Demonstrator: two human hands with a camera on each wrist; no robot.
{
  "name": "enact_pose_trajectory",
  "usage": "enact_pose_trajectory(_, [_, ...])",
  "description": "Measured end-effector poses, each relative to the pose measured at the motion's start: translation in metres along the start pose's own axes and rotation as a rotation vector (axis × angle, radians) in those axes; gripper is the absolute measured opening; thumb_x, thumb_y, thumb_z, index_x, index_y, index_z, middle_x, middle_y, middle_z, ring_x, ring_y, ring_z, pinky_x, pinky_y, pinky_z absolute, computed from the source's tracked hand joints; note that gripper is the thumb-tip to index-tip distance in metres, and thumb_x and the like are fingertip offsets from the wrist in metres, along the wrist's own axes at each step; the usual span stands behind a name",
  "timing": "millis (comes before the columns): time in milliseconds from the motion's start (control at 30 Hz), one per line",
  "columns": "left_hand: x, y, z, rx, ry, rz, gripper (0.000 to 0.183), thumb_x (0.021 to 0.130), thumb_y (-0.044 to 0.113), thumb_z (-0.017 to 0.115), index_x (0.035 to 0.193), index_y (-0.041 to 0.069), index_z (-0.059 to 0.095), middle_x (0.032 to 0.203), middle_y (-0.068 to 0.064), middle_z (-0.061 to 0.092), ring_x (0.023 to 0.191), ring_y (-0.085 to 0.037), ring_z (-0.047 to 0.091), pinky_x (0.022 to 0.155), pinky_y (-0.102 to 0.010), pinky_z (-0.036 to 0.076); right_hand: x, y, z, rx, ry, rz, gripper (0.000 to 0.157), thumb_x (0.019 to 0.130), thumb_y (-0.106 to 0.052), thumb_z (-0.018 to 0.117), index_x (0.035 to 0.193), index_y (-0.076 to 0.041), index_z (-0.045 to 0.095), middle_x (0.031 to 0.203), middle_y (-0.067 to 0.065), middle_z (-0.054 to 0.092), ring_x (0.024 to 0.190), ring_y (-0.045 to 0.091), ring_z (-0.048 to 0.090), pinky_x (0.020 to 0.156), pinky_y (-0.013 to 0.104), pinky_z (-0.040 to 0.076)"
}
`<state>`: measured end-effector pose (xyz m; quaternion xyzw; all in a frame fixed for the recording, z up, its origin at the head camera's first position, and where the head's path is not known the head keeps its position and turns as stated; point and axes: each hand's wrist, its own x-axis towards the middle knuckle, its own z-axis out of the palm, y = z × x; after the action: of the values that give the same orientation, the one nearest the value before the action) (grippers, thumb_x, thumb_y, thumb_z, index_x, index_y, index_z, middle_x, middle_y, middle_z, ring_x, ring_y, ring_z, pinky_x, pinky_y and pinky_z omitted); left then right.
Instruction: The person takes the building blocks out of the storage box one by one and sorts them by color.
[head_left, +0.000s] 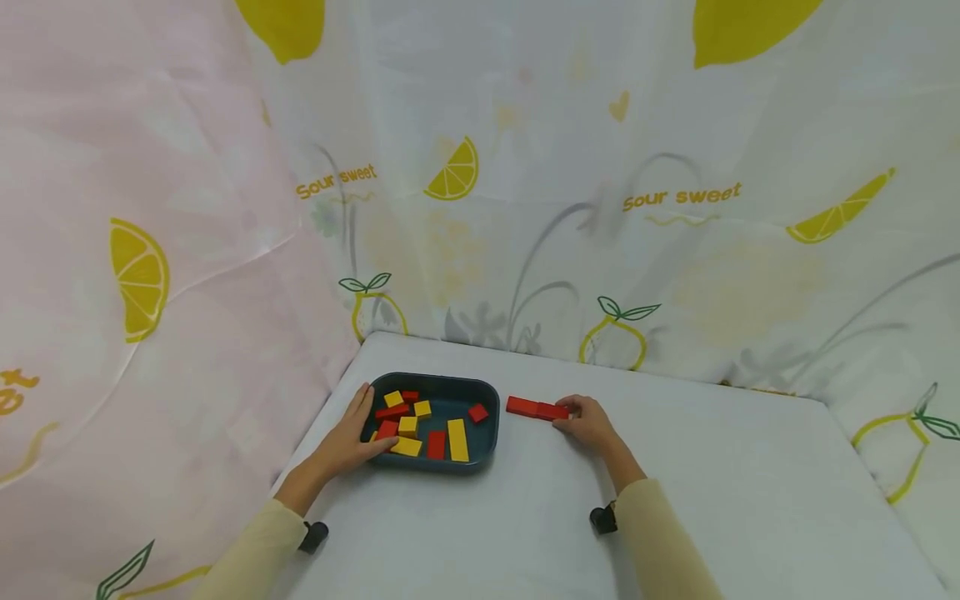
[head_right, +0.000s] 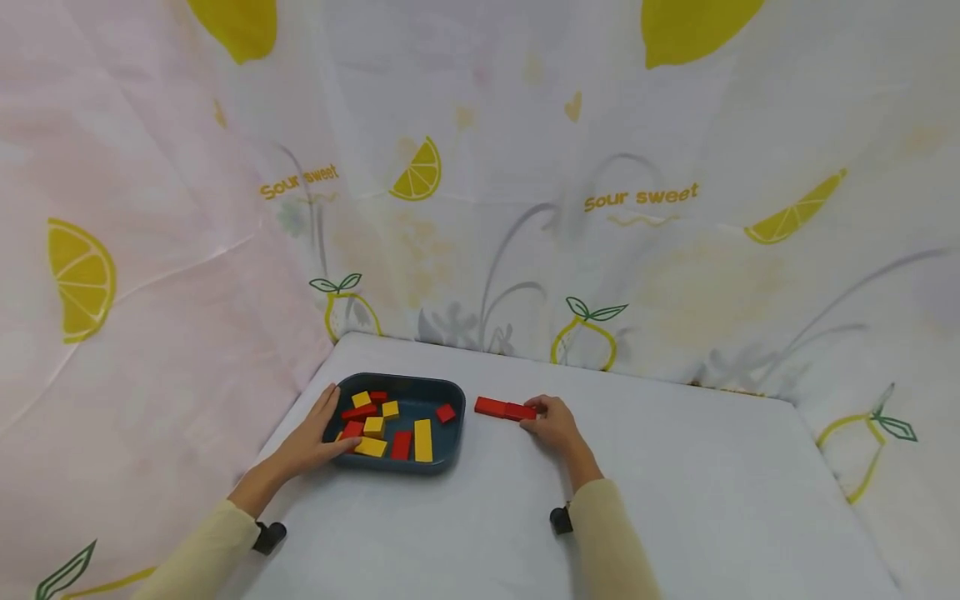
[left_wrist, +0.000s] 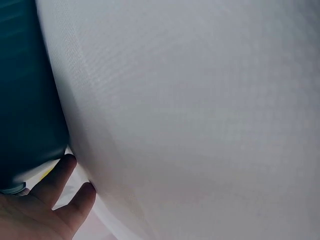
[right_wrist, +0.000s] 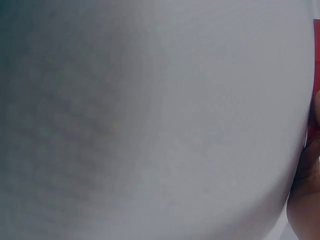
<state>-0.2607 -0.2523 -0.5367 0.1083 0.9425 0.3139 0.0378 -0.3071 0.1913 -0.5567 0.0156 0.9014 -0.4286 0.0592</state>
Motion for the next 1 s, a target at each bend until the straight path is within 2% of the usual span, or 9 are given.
enact_pose_trajectory(433, [-0.0001,-0.0020,0.0005,0.016,0.007,0.005,0.111,0.085,0.057,0.069,0.158,-0.001,0.008,0.165,-0.022,0.003,0.149,-0.043,0.018,0.115,-0.065,0.024,0.0013,0.0037,0.0036,-0.017,-0.001,-0.019,0.032,0.086,-0.016,0.076,0.117,-0.007,0.069,0.108,0.012,0.062,0.090,0.023,0.051,0.072,0.029,0.042])
enact_pose_trajectory(1000, [0.0014,-0.0020,0.0026,0.003,0.005,-0.004,0.113,0.084,0.060,0.068,0.158,0.002,0.005,0.166,-0.019,0.000,0.150,-0.043,0.016,0.115,-0.065,0.022,-0.0011,-0.0024,0.0004,-0.007,-0.008,0.008,0.033,0.088,-0.017,0.075,0.120,-0.009,0.069,0.111,0.013,0.061,0.092,0.023,0.050,0.073,0.029,0.042])
